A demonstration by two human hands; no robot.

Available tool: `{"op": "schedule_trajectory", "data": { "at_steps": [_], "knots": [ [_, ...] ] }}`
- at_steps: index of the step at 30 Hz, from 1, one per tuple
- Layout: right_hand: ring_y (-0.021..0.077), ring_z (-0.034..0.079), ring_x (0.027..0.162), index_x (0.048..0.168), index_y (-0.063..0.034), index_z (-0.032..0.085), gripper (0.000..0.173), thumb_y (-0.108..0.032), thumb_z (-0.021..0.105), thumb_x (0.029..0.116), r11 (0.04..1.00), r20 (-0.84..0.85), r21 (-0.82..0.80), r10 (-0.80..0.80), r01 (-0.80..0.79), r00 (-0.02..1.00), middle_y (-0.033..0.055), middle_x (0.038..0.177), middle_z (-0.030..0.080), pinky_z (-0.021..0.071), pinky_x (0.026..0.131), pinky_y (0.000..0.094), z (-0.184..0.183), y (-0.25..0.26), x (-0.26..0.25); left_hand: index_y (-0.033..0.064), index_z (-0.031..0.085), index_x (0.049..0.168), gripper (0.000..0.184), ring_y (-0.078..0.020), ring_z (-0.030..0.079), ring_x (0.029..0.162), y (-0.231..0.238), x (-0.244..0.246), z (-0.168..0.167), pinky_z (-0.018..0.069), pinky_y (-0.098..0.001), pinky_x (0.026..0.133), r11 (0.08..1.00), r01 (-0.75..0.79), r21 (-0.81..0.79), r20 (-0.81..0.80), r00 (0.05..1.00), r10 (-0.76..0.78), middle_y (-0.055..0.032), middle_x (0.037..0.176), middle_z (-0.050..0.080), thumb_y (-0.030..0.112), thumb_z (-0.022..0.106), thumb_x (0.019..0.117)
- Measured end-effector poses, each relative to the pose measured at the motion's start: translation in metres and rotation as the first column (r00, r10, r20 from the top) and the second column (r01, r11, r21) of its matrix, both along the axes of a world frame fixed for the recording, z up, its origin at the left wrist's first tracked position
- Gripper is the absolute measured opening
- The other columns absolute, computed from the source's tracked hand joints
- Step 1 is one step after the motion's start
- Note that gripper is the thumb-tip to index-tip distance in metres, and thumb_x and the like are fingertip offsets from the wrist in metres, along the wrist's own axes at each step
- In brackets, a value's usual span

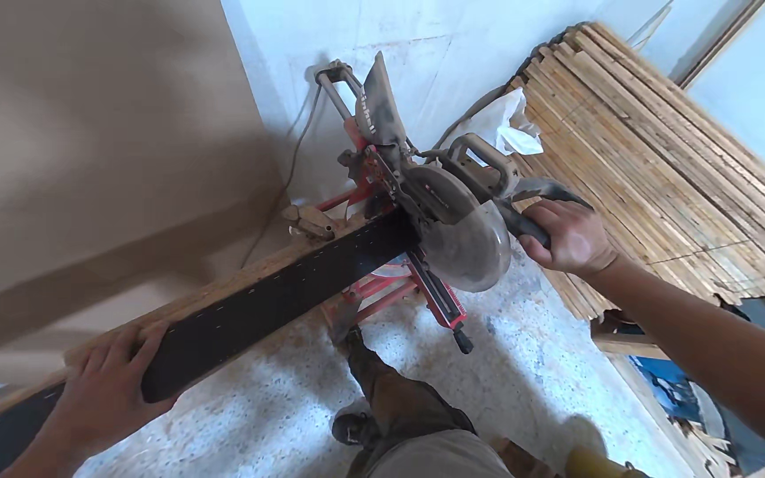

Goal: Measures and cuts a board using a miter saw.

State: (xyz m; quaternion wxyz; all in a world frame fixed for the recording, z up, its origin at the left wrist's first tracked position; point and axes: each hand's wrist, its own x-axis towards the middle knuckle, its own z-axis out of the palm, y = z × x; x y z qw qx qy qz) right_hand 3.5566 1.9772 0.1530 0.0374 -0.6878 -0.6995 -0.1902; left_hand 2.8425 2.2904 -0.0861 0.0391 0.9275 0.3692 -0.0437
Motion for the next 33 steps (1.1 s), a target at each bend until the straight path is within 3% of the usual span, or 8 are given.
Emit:
{"op": "schedule_trajectory", "data": {
  "at_steps": [15,25,33],
  "knots": [
    [0.0330,0.069,0.077,0.094,-0.0053,0.066,0.066,-0.061,0.030,0.0976,1.000,-0.004,0.000,-0.009,0.009,1.000,0.0155,0.088,0.070,0.0520,0.062,0.0515,0.001,0.017,0.001,0.0246,0.031,0.162,0.136,-0.0471,0.046,0.136,0.000,0.002,0.004,0.0352,-0.0685,0.107,1.000,-0.009,0.000,-0.029,1.000,0.009,-0.0232,0.155,0.042,0.084,0.069,0.0460],
    [0.0323,0.070,0.084,0.098,-0.0047,0.067,0.059,-0.057,0.039,0.0938,0.998,-0.052,-0.011,-0.063,0.063,0.997,0.0148,0.097,0.071,0.0547,0.068,0.0516,-0.027,0.003,-0.006,0.0225,0.036,0.160,0.131,-0.0458,0.049,0.132,-0.001,0.002,0.005,0.0351,-0.0655,0.107,0.999,0.025,0.033,0.000,1.000,-0.025,-0.0227,0.151,0.047,0.083,0.067,0.0478],
    [0.0321,0.071,0.087,0.099,-0.0049,0.067,0.060,-0.058,0.040,0.0934,0.998,-0.053,0.024,-0.062,0.063,0.997,0.0149,0.100,0.072,0.0563,0.072,0.0516,-0.048,-0.002,-0.005,0.0248,0.033,0.162,0.132,-0.0480,0.047,0.134,-0.002,0.003,0.007,0.0337,-0.0678,0.109,1.000,-0.005,-0.001,-0.025,1.000,0.005,-0.0235,0.156,0.042,0.084,0.067,0.0489]
  ]
}}
